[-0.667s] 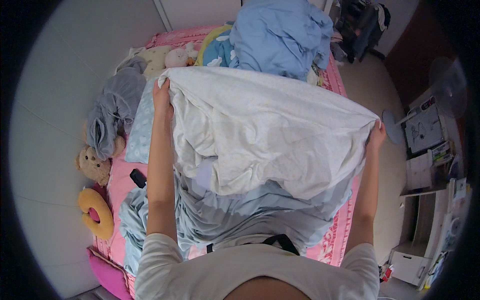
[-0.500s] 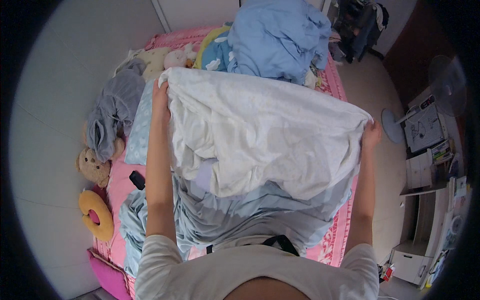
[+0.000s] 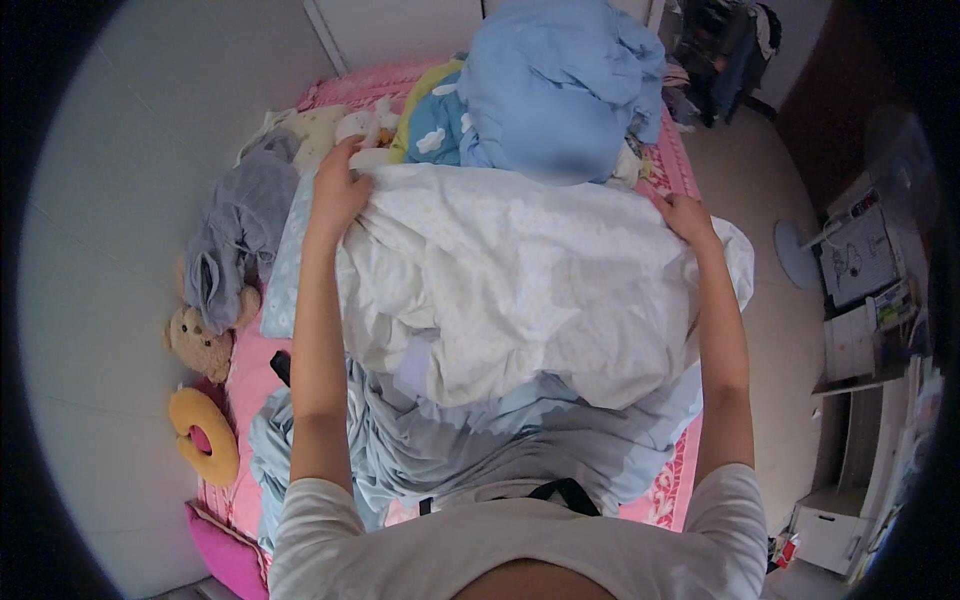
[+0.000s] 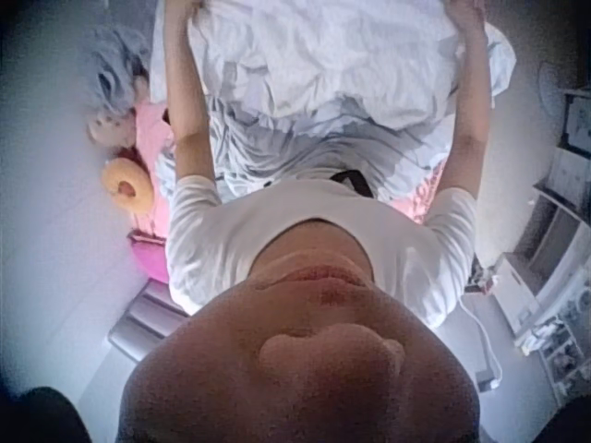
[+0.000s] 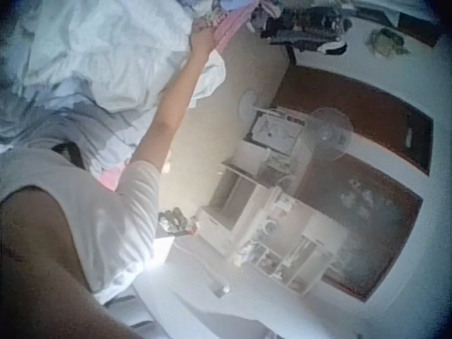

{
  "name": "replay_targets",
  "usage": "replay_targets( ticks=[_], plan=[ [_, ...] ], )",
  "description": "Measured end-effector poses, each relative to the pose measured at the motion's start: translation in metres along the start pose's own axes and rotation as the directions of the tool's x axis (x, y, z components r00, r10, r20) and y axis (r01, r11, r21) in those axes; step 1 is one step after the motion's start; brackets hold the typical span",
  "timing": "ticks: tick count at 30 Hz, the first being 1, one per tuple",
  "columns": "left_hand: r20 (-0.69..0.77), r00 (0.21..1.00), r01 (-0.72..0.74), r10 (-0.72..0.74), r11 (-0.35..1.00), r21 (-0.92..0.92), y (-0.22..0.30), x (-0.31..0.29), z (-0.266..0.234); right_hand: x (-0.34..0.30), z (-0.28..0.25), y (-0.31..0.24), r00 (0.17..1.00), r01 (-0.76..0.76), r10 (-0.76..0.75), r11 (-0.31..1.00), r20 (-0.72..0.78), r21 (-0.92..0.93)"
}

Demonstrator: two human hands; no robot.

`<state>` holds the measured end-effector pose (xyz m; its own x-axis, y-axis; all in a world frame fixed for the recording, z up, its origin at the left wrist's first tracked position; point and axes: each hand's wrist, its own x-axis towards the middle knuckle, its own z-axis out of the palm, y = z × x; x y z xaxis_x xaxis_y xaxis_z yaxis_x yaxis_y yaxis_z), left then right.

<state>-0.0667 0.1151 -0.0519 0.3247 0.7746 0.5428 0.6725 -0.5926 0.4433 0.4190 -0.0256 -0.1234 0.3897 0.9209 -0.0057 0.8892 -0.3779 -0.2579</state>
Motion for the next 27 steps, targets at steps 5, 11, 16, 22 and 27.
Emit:
replay_targets(
  ticks=[5, 11, 16, 22, 27],
  plan=[
    [0.435, 0.83, -0.307, 0.349, 0.937, -0.165, 0.107, 0.054, 0.07, -0.033, -0.01, 0.014, 0.977, 0.208, -0.167, 0.883, -0.132, 0.421],
    [0.66, 0.692, -0.133, 0.292, 0.95, -0.281, 0.158, 0.056, 0.17, -0.083, -0.025, 0.0, 0.786, 0.421, -0.159, 0.846, -0.598, 0.328],
    [0.293, 0.922, -0.116, 0.252, 0.904, -0.411, 0.123, -0.005, 0.193, -0.078, 0.04, 0.014, 0.629, 0.373, -0.021, 0.886, -0.777, 0.277],
    [0.053, 0.985, -0.138, 0.164, 0.936, -0.322, 0.111, -0.058, 0.208, -0.071, 0.123, 0.0, 0.682, 0.31, 0.114, 0.85, -0.723, 0.427],
    [0.134, 0.986, -0.044, 0.097, 0.935, -0.352, 0.114, -0.059, 0.207, -0.069, 0.122, -0.001, 0.739, 0.294, 0.185, 0.777, -0.648, 0.557]
  ],
)
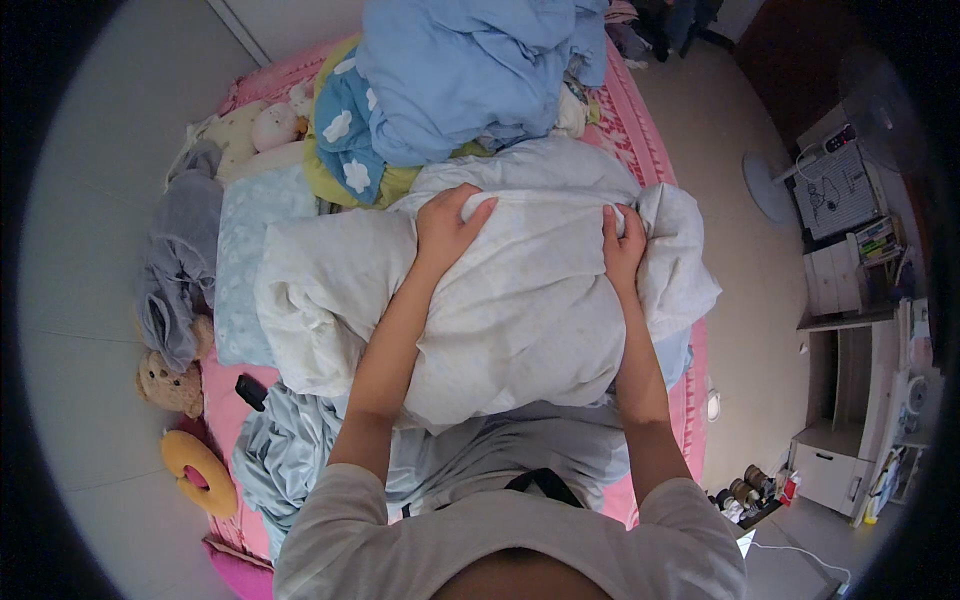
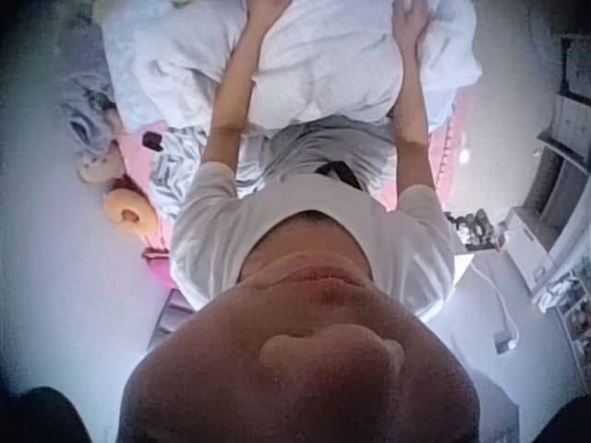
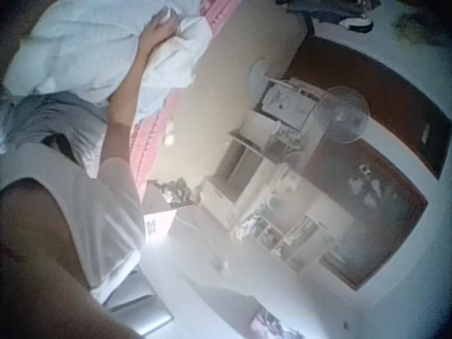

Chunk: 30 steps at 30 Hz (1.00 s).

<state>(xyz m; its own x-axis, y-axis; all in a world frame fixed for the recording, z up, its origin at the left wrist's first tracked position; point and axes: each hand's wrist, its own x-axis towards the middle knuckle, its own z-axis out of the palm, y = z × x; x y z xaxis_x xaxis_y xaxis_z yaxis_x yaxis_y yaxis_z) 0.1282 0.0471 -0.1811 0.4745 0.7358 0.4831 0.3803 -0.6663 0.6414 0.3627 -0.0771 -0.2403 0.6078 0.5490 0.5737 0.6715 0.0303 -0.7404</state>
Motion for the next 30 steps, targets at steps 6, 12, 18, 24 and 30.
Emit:
replay_targets(
  ticks=[6, 12, 18, 24, 30],
  plan=[
    [0.036, 0.998, 0.051, -0.049, 0.998, -0.044, 0.002, 0.0, 0.006, -0.003, 0.0, 0.003, 0.985, -0.164, 0.159, 0.983, 0.065, 0.081],
    [0.12, 0.989, 0.086, -0.084, 0.996, -0.006, 0.003, -0.001, 0.001, -0.006, 0.0, 0.006, 0.995, -0.084, 0.083, 0.996, 0.046, 0.011],
    [-0.057, 0.912, -0.399, 0.406, 0.912, 0.098, 0.02, -0.007, -0.01, 0.015, -0.024, -0.086, 0.935, 0.354, -0.349, 0.929, 0.069, -0.104],
    [-0.035, 0.897, -0.433, 0.44, 0.892, 0.128, 0.086, -0.005, -0.044, 0.029, -0.028, -0.146, 0.726, 0.355, -0.35, 0.928, 0.592, 0.114],
    [0.392, 0.905, -0.335, 0.169, 0.849, 0.408, 0.051, 0.0, -0.132, 0.035, -0.07, -0.12, 0.9, 0.293, -0.333, 0.94, 0.283, 0.174]
  ],
)
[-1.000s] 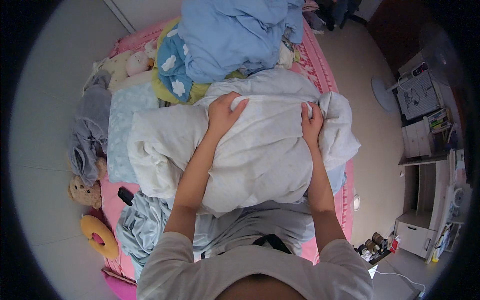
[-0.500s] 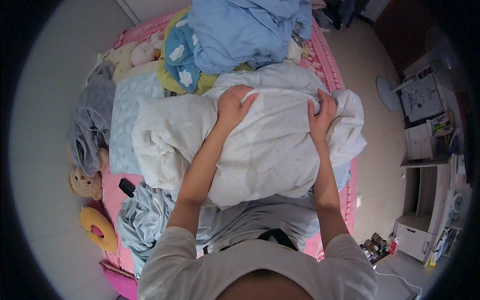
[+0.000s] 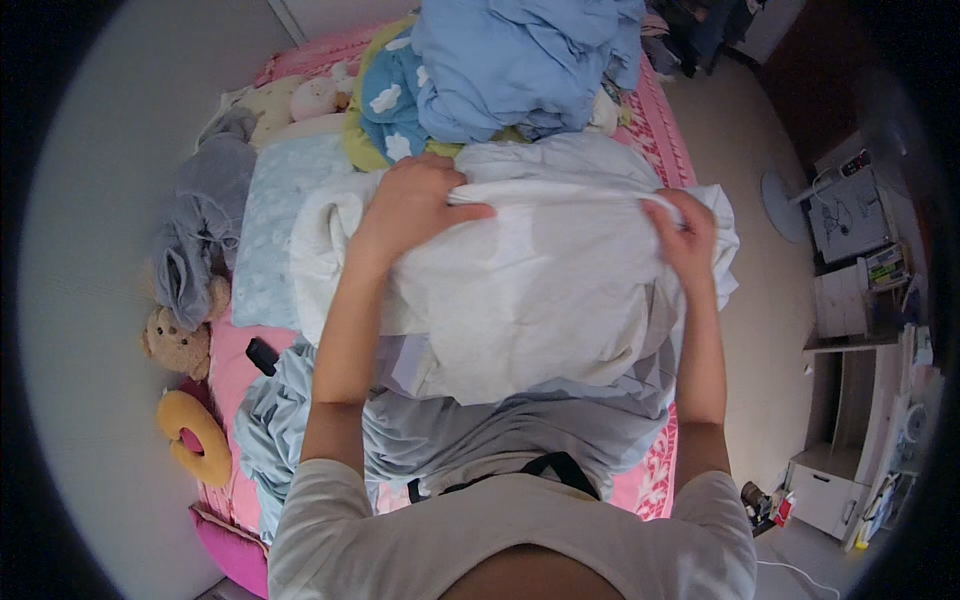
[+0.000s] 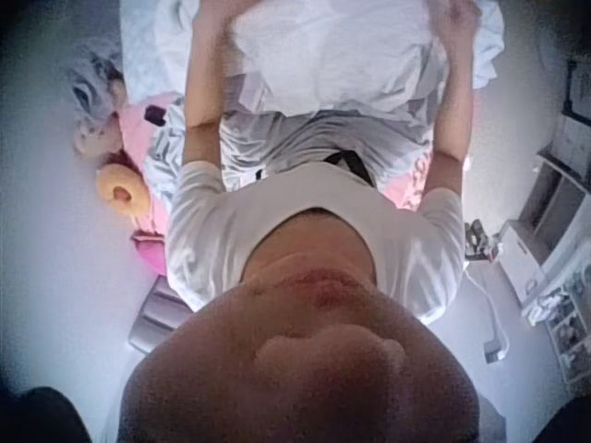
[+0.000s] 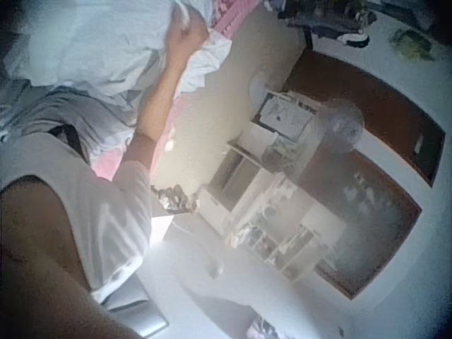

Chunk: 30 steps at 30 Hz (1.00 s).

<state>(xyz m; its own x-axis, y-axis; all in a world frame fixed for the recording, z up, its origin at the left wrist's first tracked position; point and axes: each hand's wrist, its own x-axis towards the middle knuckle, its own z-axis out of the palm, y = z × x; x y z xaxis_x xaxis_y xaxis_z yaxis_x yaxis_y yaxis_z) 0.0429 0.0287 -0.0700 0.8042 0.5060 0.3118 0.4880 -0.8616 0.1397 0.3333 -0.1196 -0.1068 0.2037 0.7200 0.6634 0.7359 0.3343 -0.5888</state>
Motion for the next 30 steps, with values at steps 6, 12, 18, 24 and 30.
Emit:
replay_targets(
  ticks=[6, 12, 18, 24, 30],
  plan=[
    [0.0, 0.959, 0.281, -0.283, 0.955, -0.094, -0.005, -0.026, -0.041, -0.008, -0.03, 0.011, 0.965, -0.184, 0.171, 0.981, -0.198, -0.052],
    [0.027, 0.953, 0.265, -0.3, 0.791, -0.551, 0.0, -0.036, -0.042, -0.004, -0.013, 0.002, 0.994, 0.029, -0.073, 0.894, -0.082, -0.448],
    [-0.278, 0.954, -0.05, -0.111, 0.855, -0.516, 0.04, -0.021, -0.017, 0.037, 0.051, -0.087, 0.962, 0.218, -0.212, 0.976, 0.174, -0.017],
    [-0.235, 0.956, 0.039, -0.178, 0.867, -0.497, 0.044, -0.017, -0.034, 0.039, 0.066, -0.056, 0.886, -0.24, 0.075, 0.918, 0.457, 0.315],
    [0.388, 0.907, 0.401, -0.165, 0.622, -0.673, -0.018, -0.062, -0.011, 0.028, 0.013, -0.024, 0.884, -0.335, 0.455, 0.777, -0.108, 0.533]
  ],
)
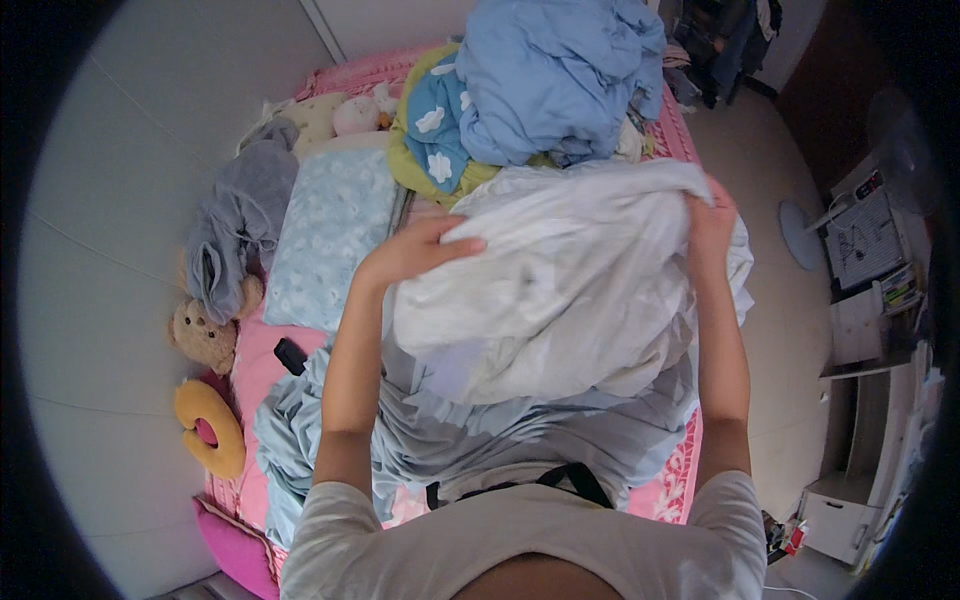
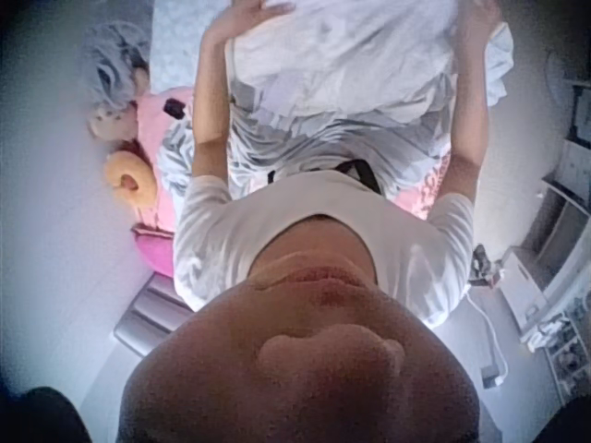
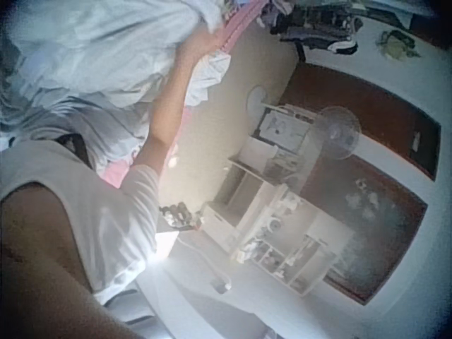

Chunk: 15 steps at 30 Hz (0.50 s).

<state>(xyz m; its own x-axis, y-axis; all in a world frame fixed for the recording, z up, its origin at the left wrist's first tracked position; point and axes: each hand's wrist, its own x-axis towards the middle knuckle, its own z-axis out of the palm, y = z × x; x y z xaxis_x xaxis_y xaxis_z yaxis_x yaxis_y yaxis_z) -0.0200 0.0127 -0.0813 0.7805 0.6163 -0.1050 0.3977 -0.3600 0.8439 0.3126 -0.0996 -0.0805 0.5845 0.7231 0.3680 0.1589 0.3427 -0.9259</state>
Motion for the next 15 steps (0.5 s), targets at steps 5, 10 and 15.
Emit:
replay_targets(
  ticks=[5, 10, 15],
  plan=[
    [-0.066, 0.943, -0.324, 0.327, 0.945, 0.055, 0.008, 0.003, 0.03, 0.011, -0.025, -0.006, 0.979, -0.015, 0.09, 0.926, -0.181, 0.378],
    [-0.68, 0.716, -0.134, 0.159, 0.987, 0.09, 0.02, 0.018, 0.011, 0.018, -0.05, -0.007, 0.995, 0.048, -0.033, 0.987, -0.096, 0.153],
    [-0.748, 0.231, -0.204, 0.622, 0.783, 0.588, 0.118, 0.025, -0.064, 0.018, -0.049, -0.031, 0.975, 0.22, -0.219, 0.933, 0.036, -0.284]
  ],
)
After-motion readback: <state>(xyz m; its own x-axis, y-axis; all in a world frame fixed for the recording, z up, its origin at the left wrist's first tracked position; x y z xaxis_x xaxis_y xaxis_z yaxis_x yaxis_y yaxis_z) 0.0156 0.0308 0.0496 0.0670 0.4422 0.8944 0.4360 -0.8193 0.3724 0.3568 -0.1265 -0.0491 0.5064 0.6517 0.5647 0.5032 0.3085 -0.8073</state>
